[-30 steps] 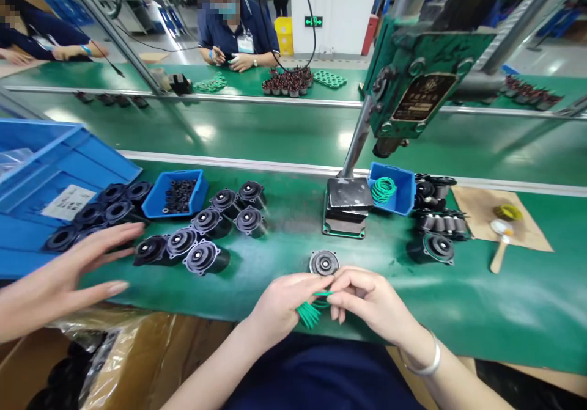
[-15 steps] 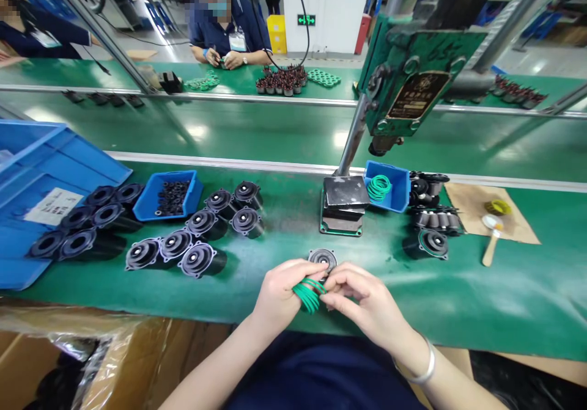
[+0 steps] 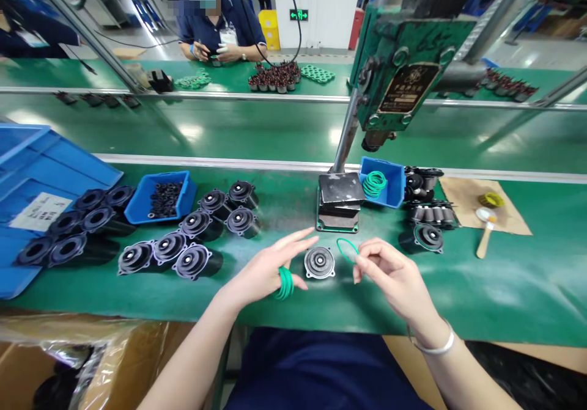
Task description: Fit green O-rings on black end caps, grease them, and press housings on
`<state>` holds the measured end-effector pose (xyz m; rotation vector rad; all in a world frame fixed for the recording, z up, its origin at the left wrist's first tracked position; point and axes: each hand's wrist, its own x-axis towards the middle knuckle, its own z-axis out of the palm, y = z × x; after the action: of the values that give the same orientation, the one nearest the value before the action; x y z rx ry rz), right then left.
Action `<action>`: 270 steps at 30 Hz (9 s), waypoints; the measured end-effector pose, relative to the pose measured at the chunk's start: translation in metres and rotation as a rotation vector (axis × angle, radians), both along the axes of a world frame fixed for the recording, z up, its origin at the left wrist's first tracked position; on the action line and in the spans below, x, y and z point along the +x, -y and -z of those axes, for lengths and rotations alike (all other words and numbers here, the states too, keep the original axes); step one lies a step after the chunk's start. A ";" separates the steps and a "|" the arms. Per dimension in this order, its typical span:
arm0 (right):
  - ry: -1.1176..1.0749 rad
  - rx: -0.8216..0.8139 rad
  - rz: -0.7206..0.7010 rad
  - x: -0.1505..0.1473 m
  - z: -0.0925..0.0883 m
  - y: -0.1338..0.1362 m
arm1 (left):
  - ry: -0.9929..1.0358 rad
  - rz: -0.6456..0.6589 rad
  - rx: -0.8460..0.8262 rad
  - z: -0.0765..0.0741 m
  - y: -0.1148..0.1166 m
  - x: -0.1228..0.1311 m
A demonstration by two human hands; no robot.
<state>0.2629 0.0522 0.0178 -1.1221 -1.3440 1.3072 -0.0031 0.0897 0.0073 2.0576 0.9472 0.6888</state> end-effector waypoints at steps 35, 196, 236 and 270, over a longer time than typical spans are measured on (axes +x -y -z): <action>0.725 0.587 -0.186 -0.006 0.042 0.013 | 0.072 -0.007 0.022 0.025 0.016 0.021; 0.831 0.437 -0.102 -0.017 0.024 0.015 | 0.136 -0.513 -0.054 0.019 0.030 0.029; 0.690 0.529 -0.291 0.005 0.029 -0.011 | 0.016 -0.011 0.141 0.023 0.004 0.022; 1.434 0.740 0.343 0.108 0.023 -0.015 | -0.428 -0.857 0.379 -0.007 -0.057 -0.039</action>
<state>0.3712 0.0677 -0.0051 -1.6266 -2.1575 -0.5062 -0.0420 0.1464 0.0146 2.1165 2.1430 0.9180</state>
